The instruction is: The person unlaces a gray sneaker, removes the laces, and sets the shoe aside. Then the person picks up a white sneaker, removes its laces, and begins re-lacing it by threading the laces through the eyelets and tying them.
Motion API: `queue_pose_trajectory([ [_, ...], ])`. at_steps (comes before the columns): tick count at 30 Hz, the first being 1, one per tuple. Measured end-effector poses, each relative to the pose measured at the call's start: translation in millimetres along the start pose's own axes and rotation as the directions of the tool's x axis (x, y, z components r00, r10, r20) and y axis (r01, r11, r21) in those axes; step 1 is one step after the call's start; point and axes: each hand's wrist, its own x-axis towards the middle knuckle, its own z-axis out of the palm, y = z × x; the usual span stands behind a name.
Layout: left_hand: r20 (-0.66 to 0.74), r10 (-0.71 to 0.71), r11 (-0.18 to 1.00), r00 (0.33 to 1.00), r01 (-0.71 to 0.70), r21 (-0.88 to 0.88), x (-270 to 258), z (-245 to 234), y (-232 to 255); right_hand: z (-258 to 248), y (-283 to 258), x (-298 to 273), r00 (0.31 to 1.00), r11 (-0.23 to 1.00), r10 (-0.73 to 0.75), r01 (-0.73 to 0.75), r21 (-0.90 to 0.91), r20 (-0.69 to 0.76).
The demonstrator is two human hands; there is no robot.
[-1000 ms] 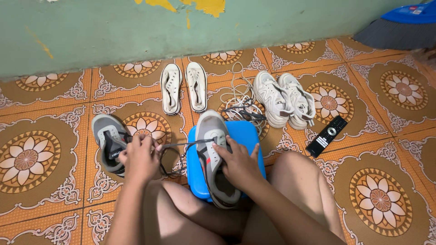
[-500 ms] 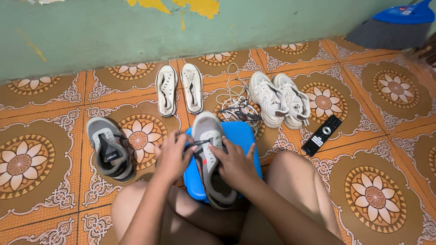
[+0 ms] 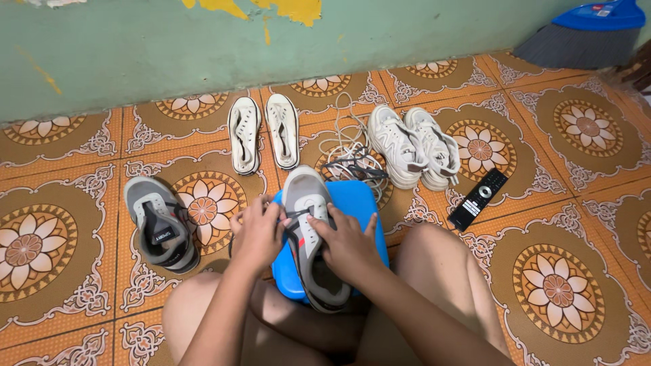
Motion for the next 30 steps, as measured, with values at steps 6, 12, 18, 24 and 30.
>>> queue_pose_trajectory([
  [6, -0.035, -0.031, 0.999, 0.999, 0.031, 0.015, -4.6, -2.4, -17.9, 1.3, 0.2, -0.9, 1.0, 1.0, -0.004, 0.004, 0.017, -0.018],
  [12, -0.038, -0.076, 0.996, 0.996, 0.077, 0.047, -9.6, -12.8, -47.3, 4.7, 2.2, -0.9, 0.999, 1.0, -0.013, 0.013, 0.012, -0.037],
  [18, -0.096, -0.093, 0.995, 0.991, 0.097, 0.035, -15.9, -17.6, -67.4, 3.4, 2.7, -0.4, 1.0, 1.0, -0.003, 0.003, 0.012, -0.011],
  [24, -0.102, -0.173, 0.984, 0.98, 0.175, 0.01, -21.0, -22.2, -84.4, 2.5, 1.6, -0.9, 1.0, 1.0, 0.002, -0.002, 0.005, -0.008],
  [30, -0.145, -0.163, 0.983, 0.976, 0.173, 0.062, -19.3, -31.2, -86.4, 3.2, 3.3, 0.0, 1.0, 1.0, 0.002, -0.001, 0.007, -0.013],
])
